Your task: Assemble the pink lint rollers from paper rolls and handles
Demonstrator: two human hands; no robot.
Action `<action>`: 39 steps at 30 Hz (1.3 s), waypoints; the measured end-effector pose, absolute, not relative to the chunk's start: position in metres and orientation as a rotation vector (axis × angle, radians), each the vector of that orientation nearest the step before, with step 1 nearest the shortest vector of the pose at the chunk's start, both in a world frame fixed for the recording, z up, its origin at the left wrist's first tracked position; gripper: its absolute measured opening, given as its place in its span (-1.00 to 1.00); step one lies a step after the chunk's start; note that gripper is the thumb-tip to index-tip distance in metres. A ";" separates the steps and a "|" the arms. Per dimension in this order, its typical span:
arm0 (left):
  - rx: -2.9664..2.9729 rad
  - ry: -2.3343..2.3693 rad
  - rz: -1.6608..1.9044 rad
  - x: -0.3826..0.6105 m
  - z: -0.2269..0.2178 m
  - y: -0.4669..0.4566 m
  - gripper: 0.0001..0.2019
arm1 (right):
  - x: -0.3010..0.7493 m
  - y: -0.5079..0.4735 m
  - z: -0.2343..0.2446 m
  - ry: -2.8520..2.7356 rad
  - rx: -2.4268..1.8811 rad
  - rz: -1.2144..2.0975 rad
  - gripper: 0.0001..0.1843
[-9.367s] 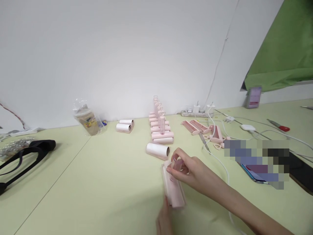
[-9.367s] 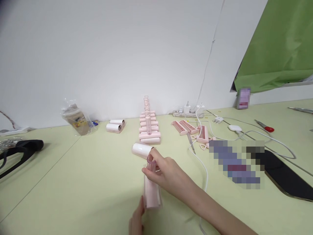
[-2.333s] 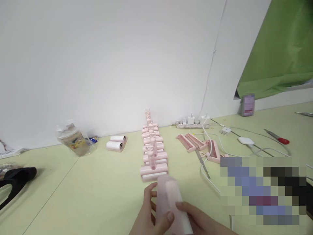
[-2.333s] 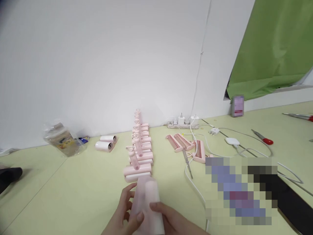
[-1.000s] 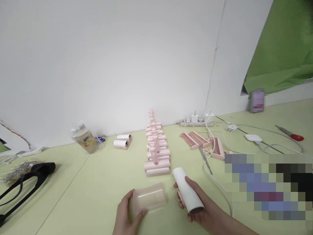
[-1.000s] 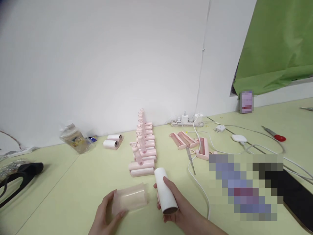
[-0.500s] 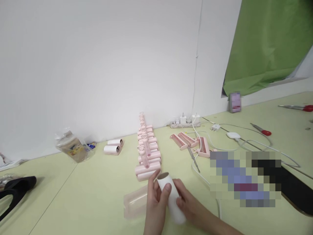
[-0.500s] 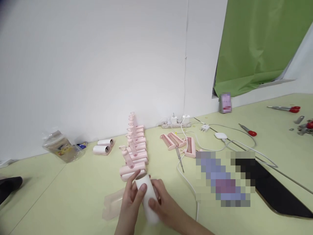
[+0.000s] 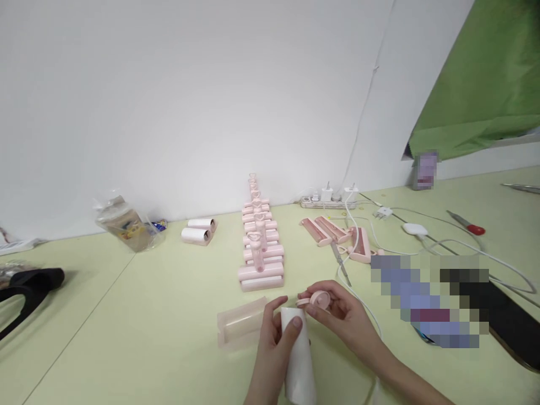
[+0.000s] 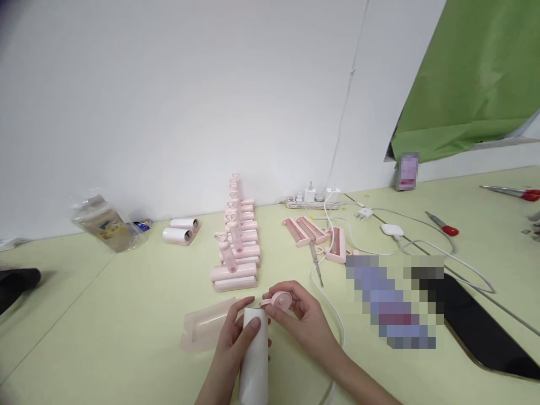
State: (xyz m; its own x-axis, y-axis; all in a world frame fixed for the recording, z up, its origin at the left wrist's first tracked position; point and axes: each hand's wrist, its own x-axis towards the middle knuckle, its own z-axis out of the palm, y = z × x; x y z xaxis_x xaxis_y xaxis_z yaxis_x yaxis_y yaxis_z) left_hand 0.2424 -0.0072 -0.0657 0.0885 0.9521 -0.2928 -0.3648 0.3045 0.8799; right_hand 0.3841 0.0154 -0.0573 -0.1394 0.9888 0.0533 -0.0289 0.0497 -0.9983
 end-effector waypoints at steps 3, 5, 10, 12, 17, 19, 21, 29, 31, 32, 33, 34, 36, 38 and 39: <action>0.736 0.993 1.097 0.243 -0.063 -0.009 -0.45 | 0.385 0.012 -0.059 -1.431 -1.068 1.260 -0.73; 0.755 0.969 1.088 0.243 -0.062 -0.011 -0.47 | 0.385 0.011 -0.059 -1.491 -0.997 1.310 -0.74; 0.733 0.941 1.128 0.244 -0.060 -0.013 -0.48 | 0.384 0.009 -0.058 -1.493 -0.889 1.406 -0.74; 0.730 0.946 1.125 0.244 -0.059 -0.013 -0.51 | 0.385 0.009 -0.057 -1.482 -0.880 1.425 -0.74; 0.686 0.970 1.122 0.245 -0.061 -0.013 -0.59 | 0.385 0.008 -0.054 -1.509 -0.869 1.478 -0.74; 0.660 0.964 1.120 0.244 -0.060 -0.013 -0.60 | 0.383 0.007 -0.054 -1.543 -0.869 1.495 -0.75; 0.638 0.936 1.096 0.243 -0.056 -0.014 -0.61 | 0.381 0.007 -0.055 -1.523 -0.855 1.458 -0.78; 0.203 0.778 1.262 0.229 -0.029 -0.005 -0.59 | 0.390 0.008 -0.054 -1.595 -1.035 0.795 -0.87; 0.007 0.718 1.213 0.226 -0.026 0.003 -0.62 | 0.386 0.004 -0.044 -1.793 -0.938 0.613 -0.81; -0.077 0.657 1.172 0.225 -0.026 0.007 -0.65 | 0.382 0.001 -0.038 -1.881 -0.866 0.529 -0.75; -0.137 0.588 1.138 0.224 -0.025 0.011 -0.68 | 0.376 -0.002 -0.033 -1.952 -0.800 0.456 -0.69; -0.170 0.526 1.115 0.224 -0.025 0.014 -0.69 | 0.370 -0.004 -0.028 -2.004 -0.751 0.393 -0.63; -0.196 0.459 1.111 0.226 -0.025 0.017 -0.69 | 0.358 -0.008 -0.024 -2.062 -0.689 0.271 -0.56; -0.237 0.438 1.128 0.228 -0.024 0.017 -0.70 | 0.348 -0.010 -0.026 -2.086 -0.632 0.113 -0.55; -0.274 0.428 1.125 0.230 -0.024 0.016 -0.71 | 0.345 -0.010 -0.029 -2.102 -0.594 0.022 -0.55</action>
State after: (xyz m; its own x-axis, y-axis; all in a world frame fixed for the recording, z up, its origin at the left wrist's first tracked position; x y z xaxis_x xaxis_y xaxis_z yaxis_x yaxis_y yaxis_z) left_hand 0.2296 0.0163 -0.0242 0.3630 0.8087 -0.4628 -0.9119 0.4105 0.0019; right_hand 0.3451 -0.0095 -0.0288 -0.4594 0.4210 0.7821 0.4043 0.8831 -0.2379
